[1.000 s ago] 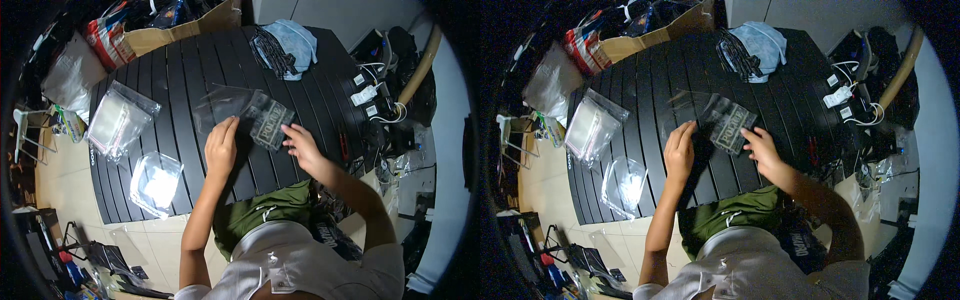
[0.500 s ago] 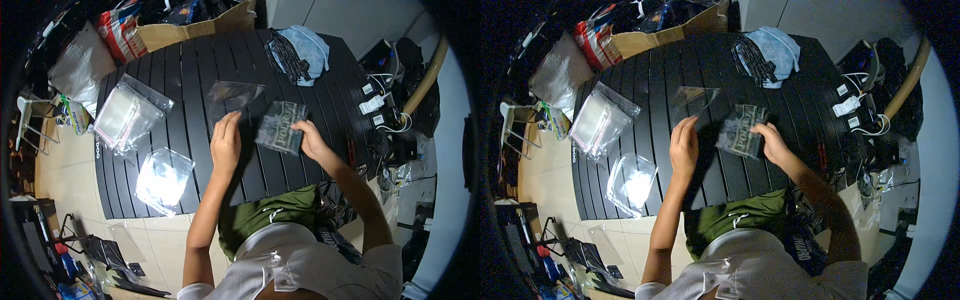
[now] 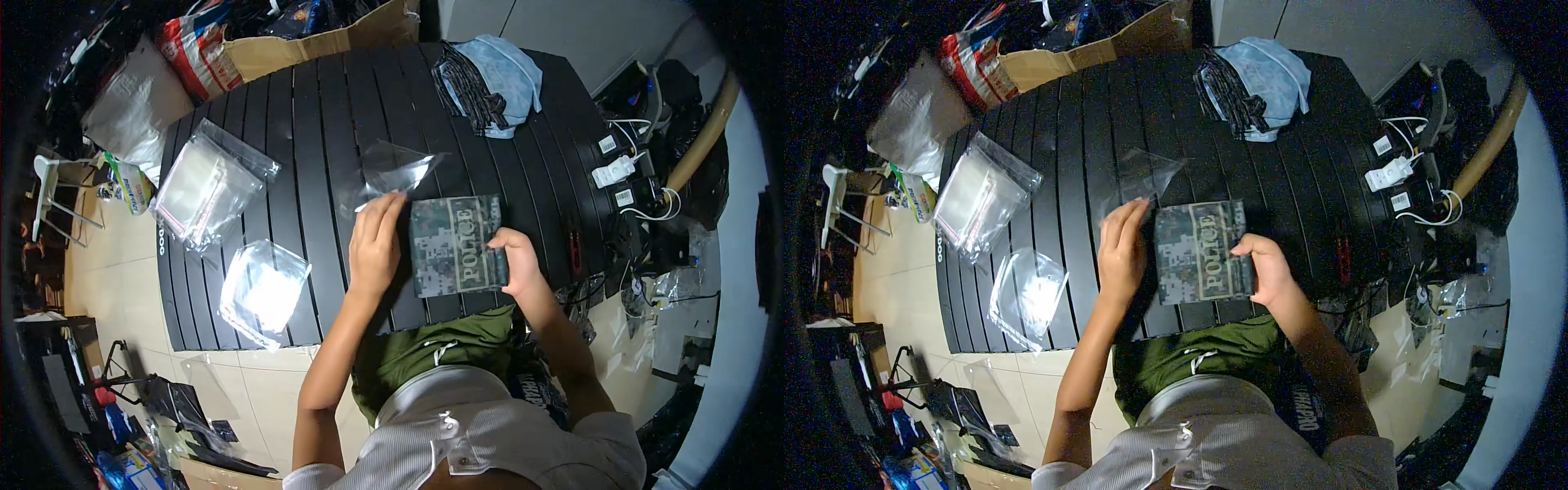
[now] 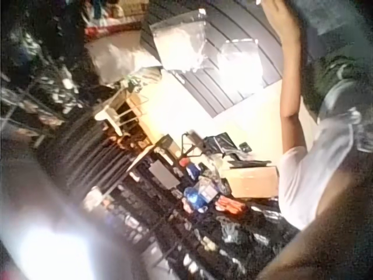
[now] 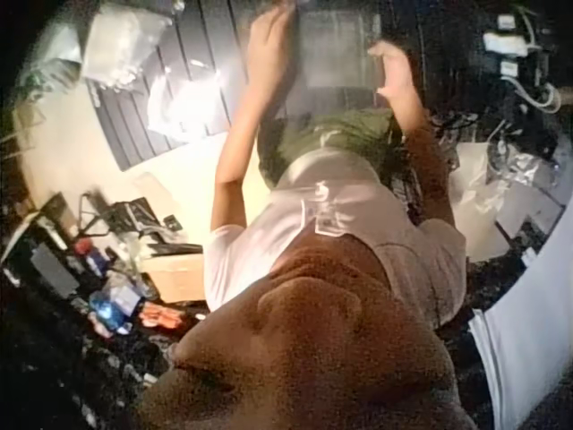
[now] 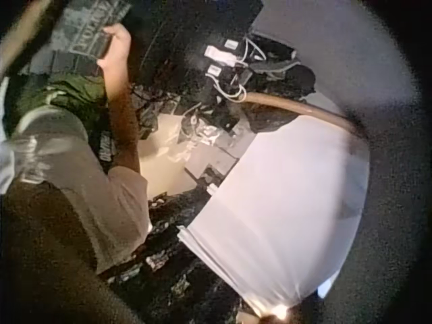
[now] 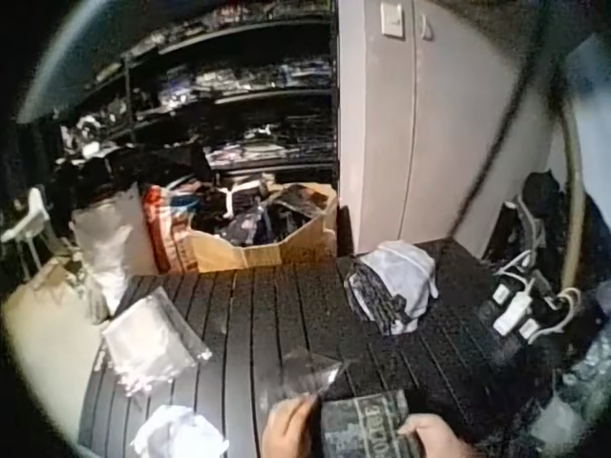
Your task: Folding a camouflage neck gaiter and placing it into a clear plastic bag.
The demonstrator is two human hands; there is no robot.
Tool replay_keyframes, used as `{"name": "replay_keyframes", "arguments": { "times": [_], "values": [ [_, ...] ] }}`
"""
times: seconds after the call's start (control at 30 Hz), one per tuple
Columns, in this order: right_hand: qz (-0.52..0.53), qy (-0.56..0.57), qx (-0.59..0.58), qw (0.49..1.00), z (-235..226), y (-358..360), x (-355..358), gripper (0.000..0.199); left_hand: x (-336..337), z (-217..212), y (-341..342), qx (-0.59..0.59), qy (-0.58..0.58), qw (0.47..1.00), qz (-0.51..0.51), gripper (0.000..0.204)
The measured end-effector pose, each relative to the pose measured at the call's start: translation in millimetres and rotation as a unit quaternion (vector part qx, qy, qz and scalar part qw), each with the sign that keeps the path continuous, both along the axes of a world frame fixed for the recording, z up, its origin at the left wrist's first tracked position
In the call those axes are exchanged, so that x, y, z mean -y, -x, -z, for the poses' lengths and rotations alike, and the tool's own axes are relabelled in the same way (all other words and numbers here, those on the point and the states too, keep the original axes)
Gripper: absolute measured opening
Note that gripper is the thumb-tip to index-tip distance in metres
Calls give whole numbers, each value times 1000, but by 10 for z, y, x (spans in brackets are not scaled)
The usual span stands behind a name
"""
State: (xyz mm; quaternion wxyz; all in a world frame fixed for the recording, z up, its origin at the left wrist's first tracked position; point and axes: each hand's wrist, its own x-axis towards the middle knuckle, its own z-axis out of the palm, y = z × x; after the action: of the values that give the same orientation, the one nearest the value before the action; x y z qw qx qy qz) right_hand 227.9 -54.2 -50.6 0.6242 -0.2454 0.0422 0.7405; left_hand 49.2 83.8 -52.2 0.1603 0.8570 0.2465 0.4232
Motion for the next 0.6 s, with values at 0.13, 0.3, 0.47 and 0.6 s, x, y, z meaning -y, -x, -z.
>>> {"name": "replay_keyframes", "arguments": {
  "times": [0.13, 0.3, 0.47, 0.6],
  "values": [
    [-15, -8, 19, 1000, -95, 16, -88, 43, 103, -48, 20, -21, 14, 1000, 17, 48],
    [38, 28, 58, 997, -106, 14, -191, 38, 214, -54, 41, -59, -11, 998, 19, 53],
    [55, -28, 10, 998, -28, -76, -211, 41, 311, -51, 80, -86, -23, 996, 31, 56],
    [90, -49, -22, 995, 20, -56, -217, 40, 380, -100, 65, -78, -14, 996, 51, 56]
  ]
}}
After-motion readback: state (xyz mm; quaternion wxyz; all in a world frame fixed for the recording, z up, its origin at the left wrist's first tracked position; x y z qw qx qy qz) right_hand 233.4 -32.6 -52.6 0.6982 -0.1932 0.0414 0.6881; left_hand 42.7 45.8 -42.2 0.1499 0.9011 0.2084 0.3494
